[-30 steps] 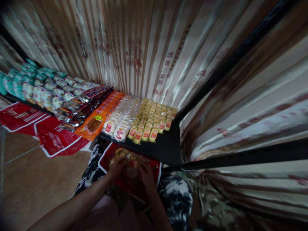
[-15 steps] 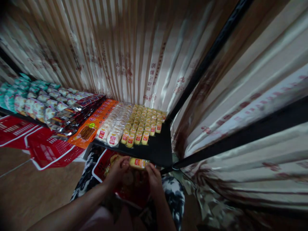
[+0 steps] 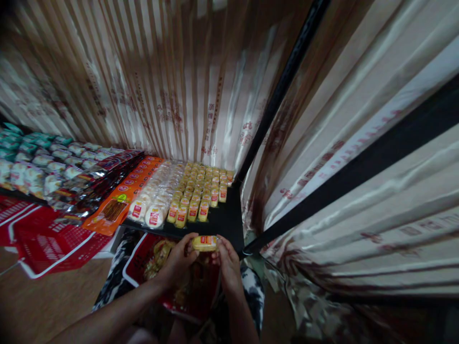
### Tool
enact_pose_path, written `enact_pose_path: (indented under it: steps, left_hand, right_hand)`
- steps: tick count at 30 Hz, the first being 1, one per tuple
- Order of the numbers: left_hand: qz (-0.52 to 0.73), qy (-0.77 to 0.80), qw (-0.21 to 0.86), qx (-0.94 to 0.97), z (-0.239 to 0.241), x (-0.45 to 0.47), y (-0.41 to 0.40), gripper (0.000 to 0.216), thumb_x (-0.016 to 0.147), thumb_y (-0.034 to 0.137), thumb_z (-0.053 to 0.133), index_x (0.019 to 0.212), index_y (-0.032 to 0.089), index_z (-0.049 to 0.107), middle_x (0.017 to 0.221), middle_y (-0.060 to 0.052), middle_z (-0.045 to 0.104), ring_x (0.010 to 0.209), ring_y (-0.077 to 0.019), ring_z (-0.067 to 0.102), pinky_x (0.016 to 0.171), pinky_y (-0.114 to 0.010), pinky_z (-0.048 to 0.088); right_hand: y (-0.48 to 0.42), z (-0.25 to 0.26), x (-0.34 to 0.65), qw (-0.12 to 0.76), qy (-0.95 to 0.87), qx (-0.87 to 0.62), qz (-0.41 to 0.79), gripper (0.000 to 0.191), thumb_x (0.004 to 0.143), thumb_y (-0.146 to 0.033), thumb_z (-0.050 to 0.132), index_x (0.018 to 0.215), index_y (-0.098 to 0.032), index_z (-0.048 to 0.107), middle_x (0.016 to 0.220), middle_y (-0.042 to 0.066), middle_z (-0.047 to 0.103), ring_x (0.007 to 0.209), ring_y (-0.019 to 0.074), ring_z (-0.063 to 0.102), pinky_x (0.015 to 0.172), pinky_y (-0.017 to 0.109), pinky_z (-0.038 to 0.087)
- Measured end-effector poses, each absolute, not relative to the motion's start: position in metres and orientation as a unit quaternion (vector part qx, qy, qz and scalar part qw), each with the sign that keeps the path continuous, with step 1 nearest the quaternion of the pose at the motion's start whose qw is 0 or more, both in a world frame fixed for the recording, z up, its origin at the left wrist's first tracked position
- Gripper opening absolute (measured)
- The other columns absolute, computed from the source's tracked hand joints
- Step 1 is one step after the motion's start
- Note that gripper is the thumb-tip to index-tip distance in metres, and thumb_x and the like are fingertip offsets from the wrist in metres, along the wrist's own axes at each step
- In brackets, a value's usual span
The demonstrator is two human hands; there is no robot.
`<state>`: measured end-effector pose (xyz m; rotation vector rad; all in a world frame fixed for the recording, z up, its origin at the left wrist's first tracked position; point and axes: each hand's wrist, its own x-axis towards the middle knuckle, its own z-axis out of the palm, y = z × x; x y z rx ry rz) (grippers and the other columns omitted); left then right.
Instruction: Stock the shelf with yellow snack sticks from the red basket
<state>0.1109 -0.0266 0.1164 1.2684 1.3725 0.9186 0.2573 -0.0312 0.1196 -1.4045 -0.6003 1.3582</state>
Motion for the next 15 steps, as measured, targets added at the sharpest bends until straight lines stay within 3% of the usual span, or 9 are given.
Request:
enact_pose_path:
  steps: [3, 7, 11, 15]
  left_hand:
    - [0.370, 0.594, 0.478, 0.531, 0.116, 0.122, -0.020, 0.040, 0.071, 0.014, 0.053, 0.111, 0.019, 0.053, 0.078, 0.002, 0.058, 0.067, -0.0102, 0.052, 0.067, -0.020, 0.043]
    - [0.382, 0.607, 0.427, 0.551, 0.122, 0.141, -0.012, 0.039, 0.073, 0.015, 0.052, 0.111, 0.021, 0.051, 0.091, 0.000, 0.059, 0.075, -0.0117, 0.053, 0.076, -0.023, 0.043]
    - [0.380, 0.587, 0.419, 0.580, 0.120, 0.157, -0.010, 0.046, 0.074, 0.013, 0.048, 0.120, 0.019, 0.046, 0.108, -0.006, 0.055, 0.086, -0.0144, 0.055, 0.084, -0.026, 0.043]
    - [0.368, 0.568, 0.408, 0.612, 0.118, 0.166, -0.009, 0.057, 0.071, 0.004, 0.042, 0.127, 0.014, 0.041, 0.111, -0.010, 0.050, 0.090, -0.0136, 0.055, 0.087, -0.023, 0.043]
  right_hand:
    - [-0.027, 0.120, 0.258, 0.552, -0.247, -0.580, 0.546, 0.056, 0.065, -0.052, 0.066, 0.110, -0.020, 0.055, 0.063, -0.004, 0.063, 0.057, 0.0130, 0.059, 0.052, 0.022, 0.046]
    - [-0.021, 0.113, 0.253, 0.574, -0.275, -0.563, 0.528, 0.063, 0.064, -0.045, 0.070, 0.117, -0.022, 0.046, 0.085, 0.001, 0.067, 0.075, 0.0165, 0.065, 0.065, 0.025, 0.051]
    - [-0.009, 0.103, 0.254, 0.605, -0.258, -0.580, 0.480, 0.060, 0.060, -0.040, 0.071, 0.112, -0.021, 0.048, 0.088, 0.003, 0.067, 0.081, 0.0198, 0.066, 0.072, 0.029, 0.052]
    - [0.010, 0.092, 0.265, 0.619, -0.270, -0.585, 0.450, 0.062, 0.060, -0.037, 0.067, 0.116, -0.020, 0.048, 0.090, 0.003, 0.067, 0.081, 0.0184, 0.065, 0.075, 0.029, 0.051]
